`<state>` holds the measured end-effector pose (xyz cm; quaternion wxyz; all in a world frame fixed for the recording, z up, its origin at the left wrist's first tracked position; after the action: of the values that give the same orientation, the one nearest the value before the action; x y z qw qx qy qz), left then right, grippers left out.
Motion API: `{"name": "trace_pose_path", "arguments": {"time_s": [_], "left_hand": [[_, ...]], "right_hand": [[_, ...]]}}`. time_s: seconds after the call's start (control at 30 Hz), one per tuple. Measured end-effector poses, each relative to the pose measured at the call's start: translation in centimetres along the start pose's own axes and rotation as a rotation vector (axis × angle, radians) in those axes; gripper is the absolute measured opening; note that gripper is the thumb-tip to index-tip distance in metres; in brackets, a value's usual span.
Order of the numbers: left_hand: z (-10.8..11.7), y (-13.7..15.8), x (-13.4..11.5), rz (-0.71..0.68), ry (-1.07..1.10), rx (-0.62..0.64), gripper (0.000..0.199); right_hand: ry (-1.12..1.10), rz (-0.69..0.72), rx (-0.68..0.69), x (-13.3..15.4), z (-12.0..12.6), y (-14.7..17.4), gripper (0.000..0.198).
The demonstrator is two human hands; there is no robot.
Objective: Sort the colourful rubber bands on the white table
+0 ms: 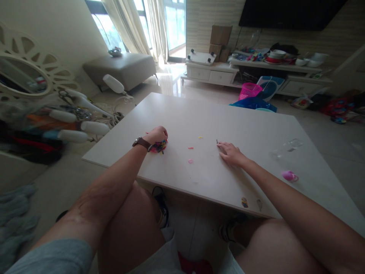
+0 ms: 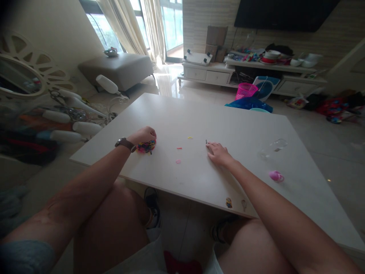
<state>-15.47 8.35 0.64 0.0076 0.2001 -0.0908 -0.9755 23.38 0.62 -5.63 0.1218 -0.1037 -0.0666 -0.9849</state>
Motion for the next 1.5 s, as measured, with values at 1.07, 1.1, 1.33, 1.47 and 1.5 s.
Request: {"name": "trace_pose_path", "arguments": {"time_s": [1.07,1.1,1.33,1.47,1.5], "left_hand": [[-3.4,-0.2,-2.9,-0.298,0.205,0.064,0.015],[-3.9,-0.2,-3.6,-0.336,0.224,0.062,0.015],[-6.9,0.0,-6.6,-0.523,0.248,0.032,0.014],[-8.0,0.0,-6.8,-0.555,0.253,0.017,0.016],[-8.1,-0.1,-6.8,-0.556,0.254,0.023,0.016]], "right_hand": [[0.015,-0.014,-0.010,0.4,0.2,0.2,0.053],[0.020,-0.013,-0.012,0.4,0.2,0.1,0.053],[0.022,-0.007,-0.017,0.3,0.0,0.0,0.053],[0.011,-0.010,-0.013,0.3,0.0,0.0,0.053],[0.008,-0.011,-0.011,0.3,0.0,0.0,0.053]]}}
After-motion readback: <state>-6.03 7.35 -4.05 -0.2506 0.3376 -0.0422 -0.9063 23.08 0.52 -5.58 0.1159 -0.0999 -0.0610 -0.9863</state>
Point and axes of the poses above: each hand's wrist, its own y-axis away from the middle knuckle, its own z-axis out of the back of the hand, x = y × z, the point moved 3 cm from there along -y, towards the middle knuckle, and after that the axes turned 3 degrees about -x, right-handed, at the moved point
